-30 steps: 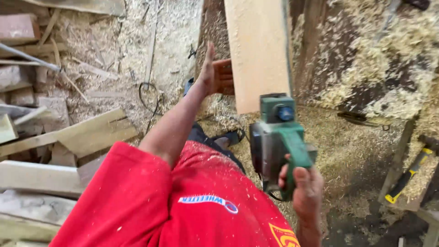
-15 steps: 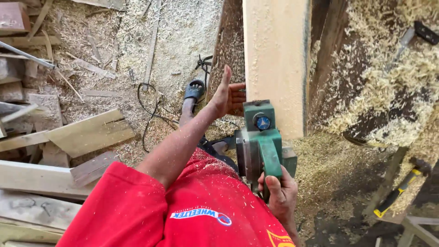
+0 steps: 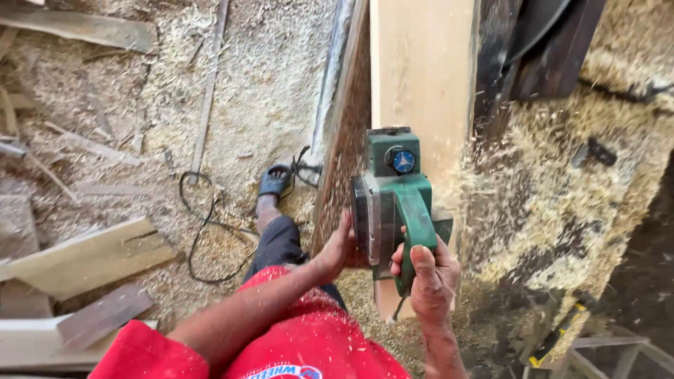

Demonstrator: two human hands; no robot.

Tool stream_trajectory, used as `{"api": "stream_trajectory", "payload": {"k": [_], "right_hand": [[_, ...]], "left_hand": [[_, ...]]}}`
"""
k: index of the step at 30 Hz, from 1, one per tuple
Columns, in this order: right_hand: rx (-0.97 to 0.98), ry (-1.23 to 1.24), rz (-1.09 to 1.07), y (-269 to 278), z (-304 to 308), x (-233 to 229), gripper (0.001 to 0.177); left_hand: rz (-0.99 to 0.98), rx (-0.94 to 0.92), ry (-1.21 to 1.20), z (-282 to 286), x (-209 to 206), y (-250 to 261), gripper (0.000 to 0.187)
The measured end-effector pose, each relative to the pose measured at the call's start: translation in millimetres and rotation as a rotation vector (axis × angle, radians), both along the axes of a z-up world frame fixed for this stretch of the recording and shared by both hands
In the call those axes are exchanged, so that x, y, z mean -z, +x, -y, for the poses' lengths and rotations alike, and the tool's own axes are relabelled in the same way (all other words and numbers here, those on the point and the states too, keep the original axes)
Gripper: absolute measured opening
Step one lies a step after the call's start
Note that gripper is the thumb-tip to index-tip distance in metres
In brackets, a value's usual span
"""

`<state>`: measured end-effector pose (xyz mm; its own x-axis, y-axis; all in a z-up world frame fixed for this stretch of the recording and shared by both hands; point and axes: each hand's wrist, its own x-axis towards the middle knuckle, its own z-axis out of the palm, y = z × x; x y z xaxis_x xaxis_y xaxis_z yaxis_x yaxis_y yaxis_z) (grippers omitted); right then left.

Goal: Use an electric planer and a saw to shave and cut wood planks.

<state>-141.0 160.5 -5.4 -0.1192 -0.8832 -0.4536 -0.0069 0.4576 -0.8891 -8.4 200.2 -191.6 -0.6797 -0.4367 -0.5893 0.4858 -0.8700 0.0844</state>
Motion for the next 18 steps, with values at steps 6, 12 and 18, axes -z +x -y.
{"api": "stream_trajectory", "payload": {"k": [6,12,18], "right_hand": [[0.0,-0.049,-0.048,30.9,108.9,5.2,0.056],[-0.043,-0.096,-0.081,66.3,230.4,14.8,0.051],[-0.149,-0.326,-0.127,100.0,371.5,43.9,0.053]], "left_hand": [[-0.001,0.047,0.098,1.3,10.6,-1.9,0.11],[0.0,0.066,0.065,2.9,9.5,-0.9,0.102],[0.086,0.113,0.065,24.0,-15.8,14.2,0.098]]}}
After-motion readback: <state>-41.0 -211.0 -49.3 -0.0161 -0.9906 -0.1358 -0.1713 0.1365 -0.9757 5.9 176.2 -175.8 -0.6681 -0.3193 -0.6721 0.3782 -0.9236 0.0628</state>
